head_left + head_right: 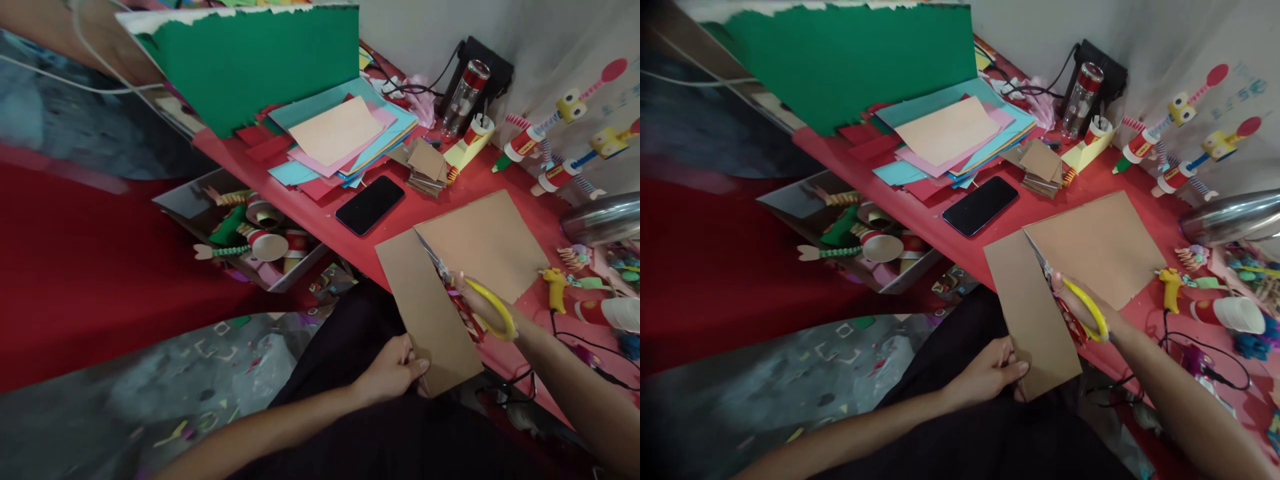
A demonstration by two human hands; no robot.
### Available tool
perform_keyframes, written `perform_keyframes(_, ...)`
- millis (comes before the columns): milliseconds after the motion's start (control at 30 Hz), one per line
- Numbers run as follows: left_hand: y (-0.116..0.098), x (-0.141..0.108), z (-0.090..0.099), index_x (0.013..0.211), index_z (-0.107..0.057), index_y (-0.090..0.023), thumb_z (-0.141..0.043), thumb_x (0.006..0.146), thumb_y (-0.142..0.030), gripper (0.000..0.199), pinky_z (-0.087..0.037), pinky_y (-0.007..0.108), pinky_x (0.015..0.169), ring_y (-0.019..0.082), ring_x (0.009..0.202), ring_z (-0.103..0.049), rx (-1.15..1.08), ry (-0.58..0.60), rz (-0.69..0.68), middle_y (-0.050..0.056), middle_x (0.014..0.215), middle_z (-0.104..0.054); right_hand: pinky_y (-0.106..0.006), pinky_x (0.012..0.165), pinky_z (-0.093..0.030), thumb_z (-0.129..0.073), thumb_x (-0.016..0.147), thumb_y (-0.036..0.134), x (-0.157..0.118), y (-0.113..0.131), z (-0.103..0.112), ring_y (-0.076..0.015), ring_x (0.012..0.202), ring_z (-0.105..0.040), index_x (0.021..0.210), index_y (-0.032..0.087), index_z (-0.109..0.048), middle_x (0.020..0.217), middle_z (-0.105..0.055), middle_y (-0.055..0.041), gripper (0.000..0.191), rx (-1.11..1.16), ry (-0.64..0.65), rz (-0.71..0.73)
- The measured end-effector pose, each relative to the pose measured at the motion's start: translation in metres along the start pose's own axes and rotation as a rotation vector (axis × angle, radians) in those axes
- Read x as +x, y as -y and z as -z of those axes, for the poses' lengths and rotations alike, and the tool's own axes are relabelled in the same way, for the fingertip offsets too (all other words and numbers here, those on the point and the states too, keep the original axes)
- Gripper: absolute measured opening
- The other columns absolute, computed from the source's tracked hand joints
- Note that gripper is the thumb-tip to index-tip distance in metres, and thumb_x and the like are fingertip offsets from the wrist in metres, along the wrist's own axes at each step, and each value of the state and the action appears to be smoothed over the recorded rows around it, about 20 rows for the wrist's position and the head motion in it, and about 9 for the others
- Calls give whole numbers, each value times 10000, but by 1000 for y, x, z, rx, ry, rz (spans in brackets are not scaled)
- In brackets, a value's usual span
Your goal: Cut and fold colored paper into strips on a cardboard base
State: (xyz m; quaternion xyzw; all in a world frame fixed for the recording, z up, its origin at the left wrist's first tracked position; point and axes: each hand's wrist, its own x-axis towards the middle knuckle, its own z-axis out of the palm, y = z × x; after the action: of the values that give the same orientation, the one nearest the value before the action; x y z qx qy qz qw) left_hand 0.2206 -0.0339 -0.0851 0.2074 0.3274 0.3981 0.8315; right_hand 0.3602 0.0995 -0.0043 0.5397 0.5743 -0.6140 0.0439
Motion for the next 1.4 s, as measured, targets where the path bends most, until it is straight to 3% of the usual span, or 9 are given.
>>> perform_keyframes(133,0,0,0,808,-584,-177,-782,656,-560,457,-447,226,502,107,498,-557,8,-14,-6,4,626,-615,-192,335,-341,-399,726,905,11,2,0,-65,348,-351,794,219,-510,466,-394,81,698,60,-28,-76)
perform_keyframes(467,-7,-4,7,908,-593,-176,-762,693,-437,378,-439,212,507,93,521,-534,100,-53,-44,-2,699,-627,-185,280,-202,-448,667,923,25,15,-7,-49,296,-248,675,233,-427,384,-297,101,691,130,-137,10)
perform_keyframes(600,-42,-10,20,949,-619,-168,-698,746,-348,283,-415,195,501,101,577,-539,250,-162,-101,9,752,-630,-159,299,-209,-591,534,914,20,17,1,-24,353,-252,636,225,-389,457,-356,98,725,305,-96,85)
perform_keyframes(767,-94,-8,33,828,-649,-163,-749,695,-273,200,-428,198,543,117,629,-570,441,-64,-45,9,733,-647,-168,309,-244,-846,535,533,1,15,4,-21,371,-268,671,217,-449,481,-356,115,525,449,-159,242)
perform_keyframes(900,-93,3,21,900,-656,-180,-792,697,-368,308,-518,243,707,140,750,-651,58,-258,-255,17,825,-692,-160,312,-271,-854,518,480,0,11,1,-15,372,-280,665,215,-449,484,-358,120,506,686,-459,409)
perform_keyframes(1000,-72,13,6,987,-653,-203,-809,690,-365,373,-559,299,789,163,814,-688,-215,-250,-288,28,921,-728,-152,323,-297,-873,486,503,7,10,-3,-20,391,-321,674,210,-462,503,-389,110,538,809,-581,510)
perform_keyframes(1100,-62,23,1,934,-649,-208,-853,641,-307,370,-573,321,811,189,846,-713,-302,-343,-327,34,920,-751,-168,331,-318,-861,496,606,9,2,-8,-32,402,-353,695,211,-468,527,-430,92,591,832,-541,495)
perform_keyframes(1233,-88,30,18,883,-656,-213,-904,541,-295,430,-573,290,765,188,839,-721,-197,-530,-534,12,858,-756,-228,370,-386,-648,609,841,-8,-30,-9,-79,428,-428,873,216,-536,606,-508,48,688,772,-301,352)
perform_keyframes(1400,-118,28,41,636,-588,-191,-926,480,-371,413,-531,228,580,159,664,-681,-4,-612,-621,-35,576,-644,-276,450,-435,-520,827,743,-41,-74,4,-139,556,-511,1053,252,-570,784,-580,-21,543,411,-271,432)
